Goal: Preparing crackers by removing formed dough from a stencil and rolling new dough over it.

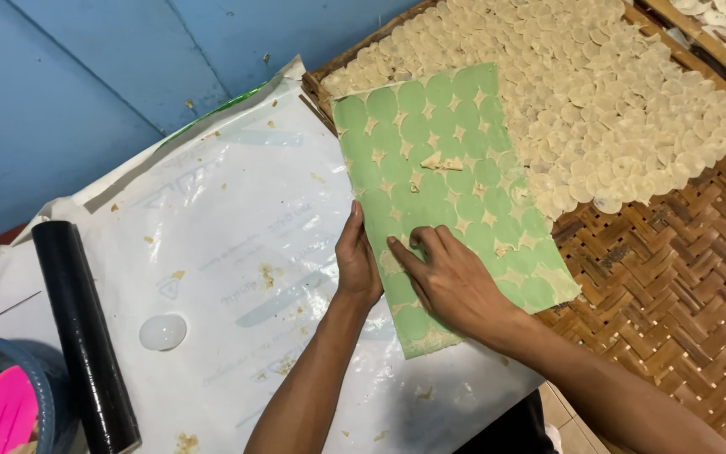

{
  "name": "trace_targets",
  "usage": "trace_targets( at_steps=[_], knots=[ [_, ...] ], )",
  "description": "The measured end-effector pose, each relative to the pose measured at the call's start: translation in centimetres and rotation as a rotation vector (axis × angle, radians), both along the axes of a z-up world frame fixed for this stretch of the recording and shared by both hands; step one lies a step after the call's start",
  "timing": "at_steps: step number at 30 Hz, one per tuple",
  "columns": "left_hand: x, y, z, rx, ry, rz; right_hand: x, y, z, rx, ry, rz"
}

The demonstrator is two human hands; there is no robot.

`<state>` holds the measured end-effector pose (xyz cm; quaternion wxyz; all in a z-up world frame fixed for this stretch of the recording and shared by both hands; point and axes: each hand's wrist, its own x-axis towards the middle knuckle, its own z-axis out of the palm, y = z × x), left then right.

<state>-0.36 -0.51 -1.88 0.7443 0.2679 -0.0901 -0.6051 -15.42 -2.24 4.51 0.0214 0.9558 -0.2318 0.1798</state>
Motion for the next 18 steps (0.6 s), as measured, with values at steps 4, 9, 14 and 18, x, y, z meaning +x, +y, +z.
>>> trace_targets(
  at_steps=[4,9,14,18],
  knots=[
    [0.1,0.1,0.0,0.013,-0.004,0.005,0.3,0.4,0.3,0.007,0.047,0.007],
    [0.1,0.0,0.5,0.035,-0.005,-0.002,0.8,0.5,1.1,0.072,-0.090,0.002],
    [0.0,0.2,1.3,0.051,-0.008,0.004,0.8,0.7,1.6,0.018,-0.075,0.011],
    [-0.1,0.3,1.7,0.066,-0.023,0.016,0.6,1.3,2.9,0.077,-0.073,0.038]
  ],
)
